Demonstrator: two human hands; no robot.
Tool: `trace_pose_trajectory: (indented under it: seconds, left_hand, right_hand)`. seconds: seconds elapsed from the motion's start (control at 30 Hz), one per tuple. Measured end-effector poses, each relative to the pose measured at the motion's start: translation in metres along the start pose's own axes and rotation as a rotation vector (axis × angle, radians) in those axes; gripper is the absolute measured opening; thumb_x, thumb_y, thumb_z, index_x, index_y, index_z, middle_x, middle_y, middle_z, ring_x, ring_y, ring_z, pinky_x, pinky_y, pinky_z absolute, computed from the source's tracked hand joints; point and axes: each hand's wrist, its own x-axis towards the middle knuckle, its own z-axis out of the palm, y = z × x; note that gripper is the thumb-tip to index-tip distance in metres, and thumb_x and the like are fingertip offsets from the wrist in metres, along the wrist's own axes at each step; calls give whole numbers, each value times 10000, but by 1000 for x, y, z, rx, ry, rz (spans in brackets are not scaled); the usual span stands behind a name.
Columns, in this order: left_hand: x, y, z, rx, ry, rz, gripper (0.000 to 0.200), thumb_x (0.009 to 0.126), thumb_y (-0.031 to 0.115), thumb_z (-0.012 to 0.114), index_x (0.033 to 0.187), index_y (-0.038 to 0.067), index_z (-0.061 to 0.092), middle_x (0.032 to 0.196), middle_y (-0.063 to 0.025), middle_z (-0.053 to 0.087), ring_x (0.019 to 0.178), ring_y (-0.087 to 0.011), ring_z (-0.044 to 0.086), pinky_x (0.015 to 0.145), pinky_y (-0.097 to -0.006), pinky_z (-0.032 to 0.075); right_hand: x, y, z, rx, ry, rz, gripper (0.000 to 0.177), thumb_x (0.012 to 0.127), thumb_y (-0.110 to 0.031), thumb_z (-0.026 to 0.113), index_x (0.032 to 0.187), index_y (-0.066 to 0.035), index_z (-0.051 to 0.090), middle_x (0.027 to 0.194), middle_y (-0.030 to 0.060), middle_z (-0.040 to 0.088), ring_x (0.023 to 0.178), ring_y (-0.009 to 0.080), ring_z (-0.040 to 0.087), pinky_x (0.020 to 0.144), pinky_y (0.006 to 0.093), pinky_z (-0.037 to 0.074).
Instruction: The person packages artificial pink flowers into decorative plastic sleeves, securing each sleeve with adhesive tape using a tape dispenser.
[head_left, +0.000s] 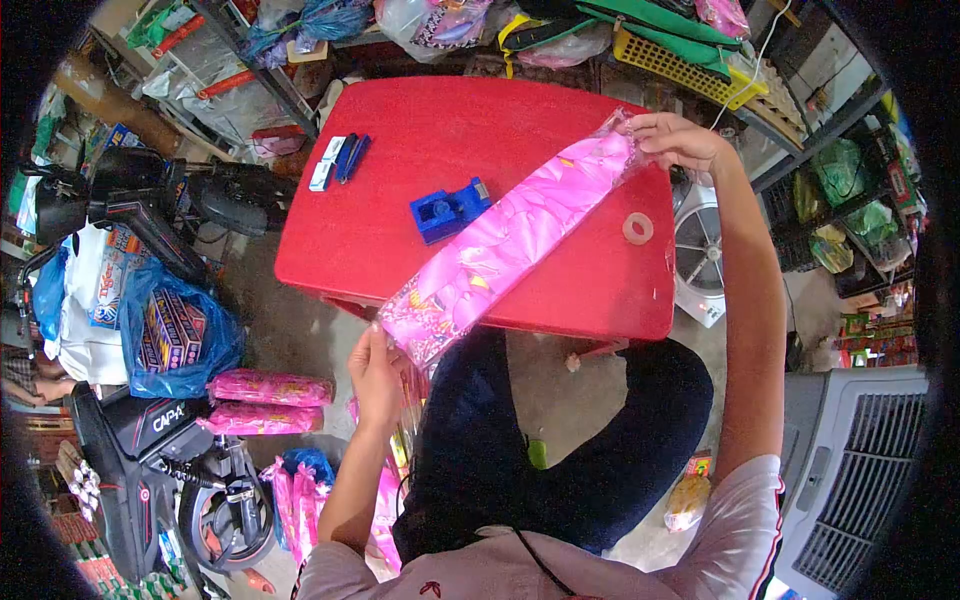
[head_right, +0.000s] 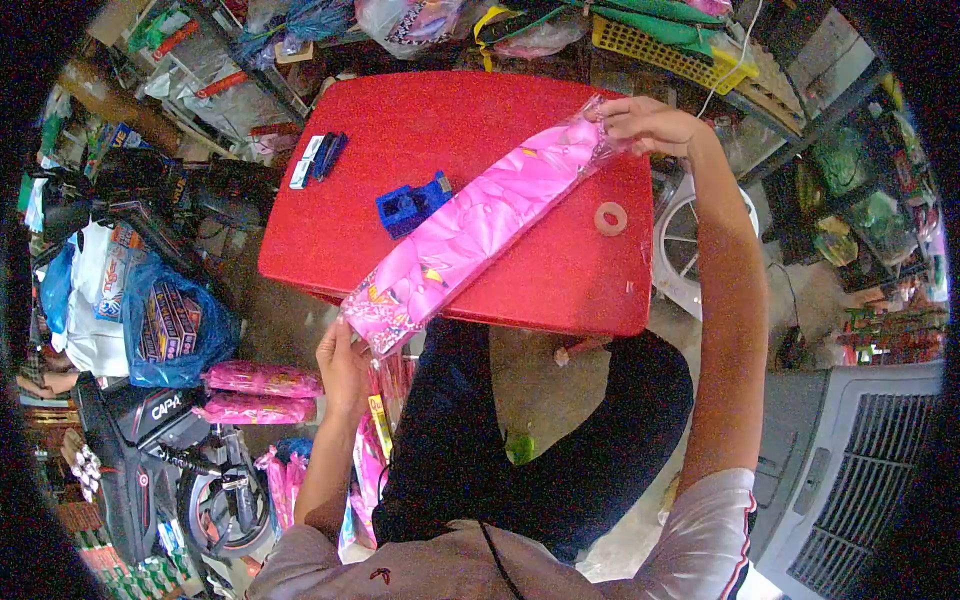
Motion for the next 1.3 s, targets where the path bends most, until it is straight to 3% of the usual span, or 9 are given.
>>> trace_pose_trajectory:
  seconds: [0.17, 0.37, 0.47, 0.67, 0.87, 0.97, 1.17, 1.3]
  left_hand:
    - [1, 4, 2, 7, 2, -1, 328, 1085, 299, 506, 1174, 15, 644, 1057, -88, 717, 892, -165, 697, 764, -318, 562]
    - [3, 5, 1, 16, 5, -4, 328, 1083, 299, 510, 1182, 16, 644, 1097, -96, 712, 918, -171, 695, 769, -324, 563]
    - [3, 4, -1, 27, 1, -8, 325, 1083, 299, 512, 1181, 21, 649, 1090, -89, 712, 910, -158, 690, 762, -313, 557]
    - [8, -1, -9, 39, 4, -27, 322, 1084, 300, 512, 1190, 31, 654, 1096, -79, 711, 899, -136, 678, 748, -303, 549]
    - [4, 10, 5, 26, 7, -23, 353, 1091, 304, 486, 1223, 15, 640, 1105, -68, 702, 898, -153, 675, 760, -294, 542]
    - [4, 12, 5, 38, 9, -26, 388, 1084, 323, 490, 1301, 17, 589, 1171, -82, 682, 945, -178, 679, 784, -312, 551]
    - [1, 19, -3, -198, -150, -121, 490, 1045, 352, 551, 1407, 30, 478, 1313, -109, 618, 1068, -220, 671, 831, -387, 580]
    - [-4, 26, 4, 57, -187, -67, 499, 1042, 354, 556, 1407, 24, 475, 1318, -121, 613, 1119, -255, 659, 891, -452, 581]
  right_hand:
    - [-7, -16, 25, -172, -7, 124, 549, 886, -73, 712, 1394, -17, 511, 1156, 73, 711, 910, 94, 706, 568, 173, 552]
    - [1, -10, 7, -161, 12, 85, 525, 873, -44, 686, 1375, -32, 530, 1082, 43, 717, 807, 51, 673, 511, 193, 524]
    - [4, 5, -1, -124, 123, 2, 465, 907, -82, 686, 1352, -35, 558, 1059, 11, 706, 784, 34, 659, 489, 143, 432]
    - [-3, -3, 17, -20, 384, -67, 334, 965, -187, 668, 1257, -31, 626, 1033, 9, 704, 755, 10, 646, 477, 149, 468]
    - [-8, -16, 29, -75, 222, 193, 377, 965, -297, 700, 1228, -33, 639, 971, 13, 716, 727, 43, 659, 468, 180, 505]
    - [1, -5, 25, -145, 143, 161, 387, 964, -320, 701, 1218, -35, 640, 971, 8, 718, 724, 46, 657, 484, 176, 520]
    - [24, 7, 27, -269, 85, 125, 347, 918, -349, 753, 1108, -66, 690, 874, -14, 703, 640, 34, 583, 442, 180, 357]
    - [17, 0, 58, -302, 167, 58, 299, 896, -339, 769, 1052, -93, 703, 756, -48, 635, 555, 22, 473, 446, 203, 259]
